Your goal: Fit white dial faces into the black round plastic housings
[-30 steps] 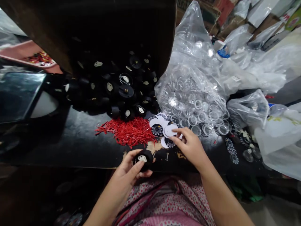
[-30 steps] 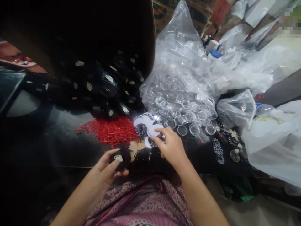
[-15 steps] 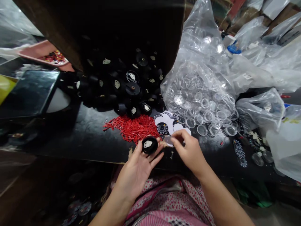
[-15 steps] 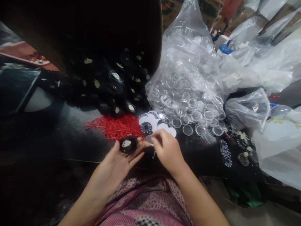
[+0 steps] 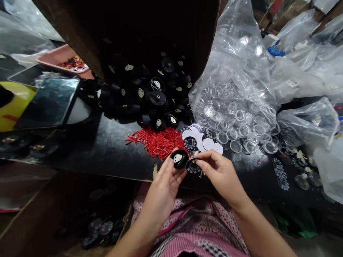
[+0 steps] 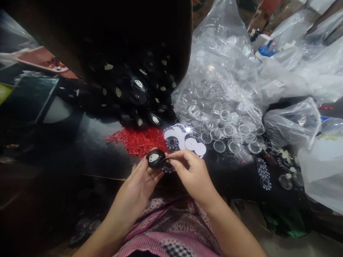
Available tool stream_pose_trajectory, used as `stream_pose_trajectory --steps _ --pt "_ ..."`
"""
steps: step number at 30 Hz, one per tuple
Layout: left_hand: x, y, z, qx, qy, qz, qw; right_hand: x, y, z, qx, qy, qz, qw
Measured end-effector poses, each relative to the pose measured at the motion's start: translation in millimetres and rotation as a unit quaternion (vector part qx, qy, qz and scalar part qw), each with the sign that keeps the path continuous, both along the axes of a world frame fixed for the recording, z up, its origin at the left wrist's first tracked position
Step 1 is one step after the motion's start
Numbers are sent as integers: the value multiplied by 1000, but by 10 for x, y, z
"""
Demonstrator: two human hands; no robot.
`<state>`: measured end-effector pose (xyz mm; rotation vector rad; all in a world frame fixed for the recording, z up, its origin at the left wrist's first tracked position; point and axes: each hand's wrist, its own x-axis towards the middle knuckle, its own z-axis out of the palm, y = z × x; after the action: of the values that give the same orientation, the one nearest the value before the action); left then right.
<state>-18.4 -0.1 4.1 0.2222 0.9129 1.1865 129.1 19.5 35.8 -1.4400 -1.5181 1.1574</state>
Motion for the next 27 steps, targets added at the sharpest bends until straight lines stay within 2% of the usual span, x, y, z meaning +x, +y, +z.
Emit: stream_pose_trajectory --steps 4,7,12,15,18,22,27 --pt "47 -70 26 25 20 -25 999 -90 27 50 56 -41 8 998" --pt "29 -108 -18 27 68 -50 996 -97 49 36 26 -52 -11 998" --pt "-54 -127 -123 54 124 -106 985 -43 40 43 17 -56 5 998" --pt "-62 -124 -108 61 105 -107 987 -24 29 53 5 -76 0 997" --pt "-36 -125 -87 52 82 -102 990 -10 1 44 -29 -77 21 996" --pt "-13 -135 -112 47 121 -117 985 11 -69 23 -66 -53 41 996" --pt "-58 -157 -110 92 173 -140 971 18 -144 7 0 -80 56 995"
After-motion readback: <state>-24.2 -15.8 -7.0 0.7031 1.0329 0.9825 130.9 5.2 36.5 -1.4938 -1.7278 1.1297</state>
